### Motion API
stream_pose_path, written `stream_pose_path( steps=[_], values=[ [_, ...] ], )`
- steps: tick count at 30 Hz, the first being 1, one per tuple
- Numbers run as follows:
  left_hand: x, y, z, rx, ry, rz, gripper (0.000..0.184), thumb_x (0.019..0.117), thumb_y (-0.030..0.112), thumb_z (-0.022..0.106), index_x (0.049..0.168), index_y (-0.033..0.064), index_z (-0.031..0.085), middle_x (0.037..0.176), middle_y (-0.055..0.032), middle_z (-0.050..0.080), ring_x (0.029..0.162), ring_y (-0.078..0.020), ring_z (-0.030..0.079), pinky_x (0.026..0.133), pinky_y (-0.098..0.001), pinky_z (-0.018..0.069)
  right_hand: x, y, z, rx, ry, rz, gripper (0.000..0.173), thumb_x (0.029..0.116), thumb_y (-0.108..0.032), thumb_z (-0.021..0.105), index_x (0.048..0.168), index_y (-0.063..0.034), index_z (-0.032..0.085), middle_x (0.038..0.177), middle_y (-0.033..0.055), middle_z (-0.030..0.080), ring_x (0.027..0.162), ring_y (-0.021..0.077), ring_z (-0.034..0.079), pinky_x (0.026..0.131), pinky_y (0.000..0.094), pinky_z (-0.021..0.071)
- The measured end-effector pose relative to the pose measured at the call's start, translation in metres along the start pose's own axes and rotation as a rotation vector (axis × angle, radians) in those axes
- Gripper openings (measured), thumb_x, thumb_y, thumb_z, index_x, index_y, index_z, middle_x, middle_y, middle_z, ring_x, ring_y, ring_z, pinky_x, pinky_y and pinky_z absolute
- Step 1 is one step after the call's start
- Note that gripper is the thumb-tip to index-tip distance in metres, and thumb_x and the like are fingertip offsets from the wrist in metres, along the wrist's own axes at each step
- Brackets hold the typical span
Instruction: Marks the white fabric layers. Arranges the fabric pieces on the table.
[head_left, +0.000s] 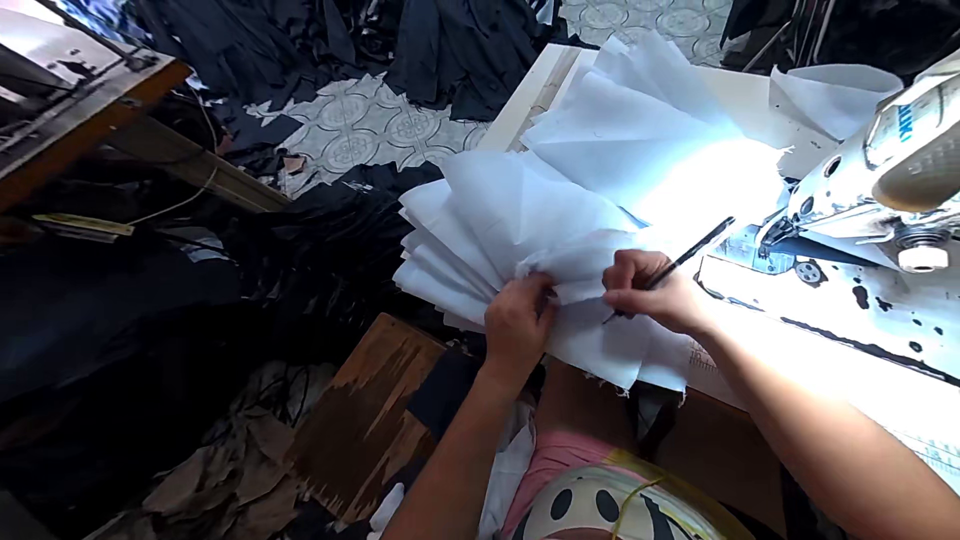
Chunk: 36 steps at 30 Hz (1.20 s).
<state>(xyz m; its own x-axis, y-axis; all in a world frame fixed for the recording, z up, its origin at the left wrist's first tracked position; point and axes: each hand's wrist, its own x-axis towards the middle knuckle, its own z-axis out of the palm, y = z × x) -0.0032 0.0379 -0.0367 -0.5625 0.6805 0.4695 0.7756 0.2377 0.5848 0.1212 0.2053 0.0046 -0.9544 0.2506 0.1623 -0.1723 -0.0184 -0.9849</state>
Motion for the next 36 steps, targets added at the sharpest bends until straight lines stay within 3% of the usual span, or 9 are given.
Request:
stream_pose_path(
  steps=[2, 5, 8, 11, 23, 27, 30, 34, 36],
  values=[
    [0.003, 0.004, 0.002, 0.027, 0.020, -0.056, 0.017, 0.0925, 0.006, 0.063, 0.101, -0.0074, 0.067, 0.085, -0.0215, 0.070, 0.078, -0.0373, 0.071, 0.070, -0.0534, 0.0559, 0.000, 0.001, 0.006, -0.244, -0.024, 0.012, 0.028, 0.0907, -0.008, 0.067, 0.069, -0.0161, 0.052, 0.063, -0.0151, 0.050, 0.058, -0.0094, 0.047, 0.056, 0.0093, 0.0383],
    [0.005, 0.000, 0.002, 0.035, -0.068, 0.000, 0.017, 0.0957, 0.004, 0.057, 0.101, -0.0010, 0.072, 0.091, -0.0199, 0.072, 0.085, -0.0370, 0.072, 0.075, -0.0534, 0.0570, 0.003, 0.018, 0.012, -0.480, -0.030, -0.057, 0.022, 0.0921, -0.008, 0.064, 0.072, -0.0058, 0.056, 0.061, -0.0098, 0.046, 0.058, -0.0092, 0.041, 0.055, 0.0095, 0.0319],
    [0.006, -0.004, -0.011, -0.017, -0.286, 0.042, 0.034, 0.0934, 0.023, 0.067, 0.123, 0.0079, 0.072, 0.115, -0.0251, 0.068, 0.106, -0.0443, 0.067, 0.087, -0.0613, 0.0529, 0.004, 0.021, 0.016, -0.544, -0.047, -0.090, 0.018, 0.0917, -0.006, 0.064, 0.075, 0.0004, 0.061, 0.062, -0.0061, 0.048, 0.059, -0.0077, 0.041, 0.057, 0.0105, 0.0320],
    [0.004, -0.004, -0.015, -0.036, -0.343, 0.052, 0.053, 0.0845, 0.035, 0.074, 0.130, 0.0077, 0.068, 0.122, -0.0278, 0.065, 0.112, -0.0478, 0.063, 0.089, -0.0647, 0.0496, 0.003, 0.016, 0.015, -0.557, -0.057, -0.044, 0.019, 0.0917, -0.005, 0.064, 0.074, -0.0003, 0.059, 0.062, -0.0063, 0.047, 0.059, -0.0073, 0.041, 0.057, 0.0113, 0.0315],
    [0.003, -0.005, -0.013, -0.033, -0.328, 0.056, 0.053, 0.0850, 0.034, 0.073, 0.131, 0.0082, 0.068, 0.124, -0.0261, 0.065, 0.115, -0.0459, 0.062, 0.091, -0.0634, 0.0484, 0.003, 0.015, 0.015, -0.577, -0.059, -0.063, 0.020, 0.0920, -0.004, 0.064, 0.073, -0.0021, 0.059, 0.061, -0.0070, 0.045, 0.057, -0.0068, 0.040, 0.055, 0.0115, 0.0303],
    [0.002, -0.014, -0.025, -0.113, -0.462, 0.129, 0.057, 0.0783, 0.046, 0.079, 0.121, 0.0084, 0.074, 0.127, -0.0310, 0.062, 0.120, -0.0502, 0.058, 0.096, -0.0681, 0.0451, 0.003, 0.014, 0.009, -0.482, -0.050, -0.029, 0.021, 0.0921, -0.007, 0.065, 0.073, -0.0046, 0.057, 0.061, -0.0081, 0.048, 0.058, -0.0073, 0.043, 0.056, 0.0114, 0.0348],
    [0.006, -0.019, -0.039, -0.114, -0.593, 0.191, 0.069, 0.0712, 0.056, 0.082, 0.122, 0.0097, 0.074, 0.132, -0.0307, 0.061, 0.128, -0.0509, 0.053, 0.104, -0.0674, 0.0412, 0.003, 0.011, 0.005, -0.263, 0.057, 0.032, 0.027, 0.0892, 0.000, 0.066, 0.070, -0.0108, 0.051, 0.063, -0.0104, 0.048, 0.058, -0.0063, 0.046, 0.056, 0.0111, 0.0388],
    [0.006, -0.019, -0.040, -0.204, -0.431, 0.172, 0.032, 0.0906, 0.036, 0.069, 0.100, 0.0079, 0.080, 0.109, -0.0207, 0.072, 0.106, -0.0358, 0.068, 0.091, -0.0545, 0.0528, 0.005, 0.014, 0.000, 0.009, 0.163, 0.033, 0.034, 0.0871, 0.006, 0.061, 0.068, -0.0191, 0.049, 0.061, -0.0124, 0.055, 0.055, -0.0051, 0.051, 0.054, 0.0120, 0.0437],
    [0.006, -0.016, -0.035, -0.195, -0.304, 0.113, 0.033, 0.0986, 0.030, 0.061, 0.098, 0.0017, 0.078, 0.097, -0.0171, 0.074, 0.091, -0.0269, 0.071, 0.083, -0.0460, 0.0559, 0.004, 0.011, -0.003, 0.153, 0.140, 0.001, 0.033, 0.0861, 0.003, 0.060, 0.067, -0.0228, 0.051, 0.060, -0.0130, 0.056, 0.054, -0.0049, 0.051, 0.052, 0.0123, 0.0431]
  ],
)
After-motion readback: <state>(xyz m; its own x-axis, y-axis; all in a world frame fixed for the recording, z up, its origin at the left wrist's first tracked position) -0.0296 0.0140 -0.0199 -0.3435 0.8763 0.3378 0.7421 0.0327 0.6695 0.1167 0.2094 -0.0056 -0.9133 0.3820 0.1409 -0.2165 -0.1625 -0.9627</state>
